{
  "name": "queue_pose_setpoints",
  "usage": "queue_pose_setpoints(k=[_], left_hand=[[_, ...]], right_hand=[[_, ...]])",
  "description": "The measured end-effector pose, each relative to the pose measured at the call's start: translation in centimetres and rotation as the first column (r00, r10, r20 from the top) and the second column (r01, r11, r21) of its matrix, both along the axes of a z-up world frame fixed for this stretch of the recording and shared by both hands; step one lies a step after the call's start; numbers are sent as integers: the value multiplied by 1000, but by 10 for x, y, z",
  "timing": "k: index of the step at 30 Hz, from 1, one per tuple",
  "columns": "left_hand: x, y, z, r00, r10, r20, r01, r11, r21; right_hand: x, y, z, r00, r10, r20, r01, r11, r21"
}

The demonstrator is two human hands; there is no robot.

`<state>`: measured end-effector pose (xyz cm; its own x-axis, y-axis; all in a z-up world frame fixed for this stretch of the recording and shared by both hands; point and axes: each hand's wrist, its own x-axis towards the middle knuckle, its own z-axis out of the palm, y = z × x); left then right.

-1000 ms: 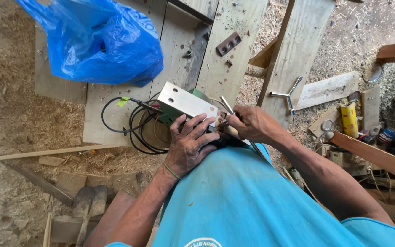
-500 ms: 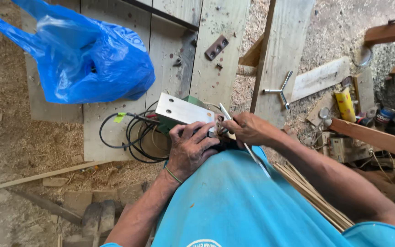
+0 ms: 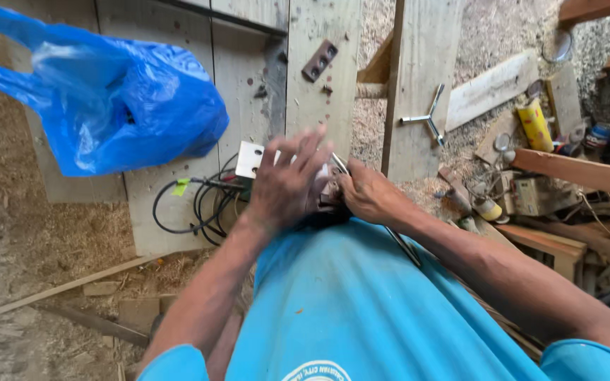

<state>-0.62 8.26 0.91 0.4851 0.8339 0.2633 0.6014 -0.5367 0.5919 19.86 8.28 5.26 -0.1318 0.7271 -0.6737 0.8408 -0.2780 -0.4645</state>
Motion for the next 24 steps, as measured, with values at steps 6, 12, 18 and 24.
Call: queue_pose_setpoints(k=[6, 12, 18, 24], left_hand=[[12, 25, -11, 972, -189, -139, 147, 953, -264], [-3, 34, -19, 977, -212, -15, 208, 970, -128], [-35, 38, -43, 903, -68, 423, 104, 992, -64], [-39, 30, -57, 857, 60, 512, -7, 995, -104]], right_hand=[[-1, -9, -7, 993, -19, 115, 24, 999, -45], [21, 1, -21, 931, 355, -80, -326, 912, 247], [36, 41, -27, 607, 741, -286, -595, 663, 455], [19, 79, -13, 307, 917, -254, -822, 390, 414]])
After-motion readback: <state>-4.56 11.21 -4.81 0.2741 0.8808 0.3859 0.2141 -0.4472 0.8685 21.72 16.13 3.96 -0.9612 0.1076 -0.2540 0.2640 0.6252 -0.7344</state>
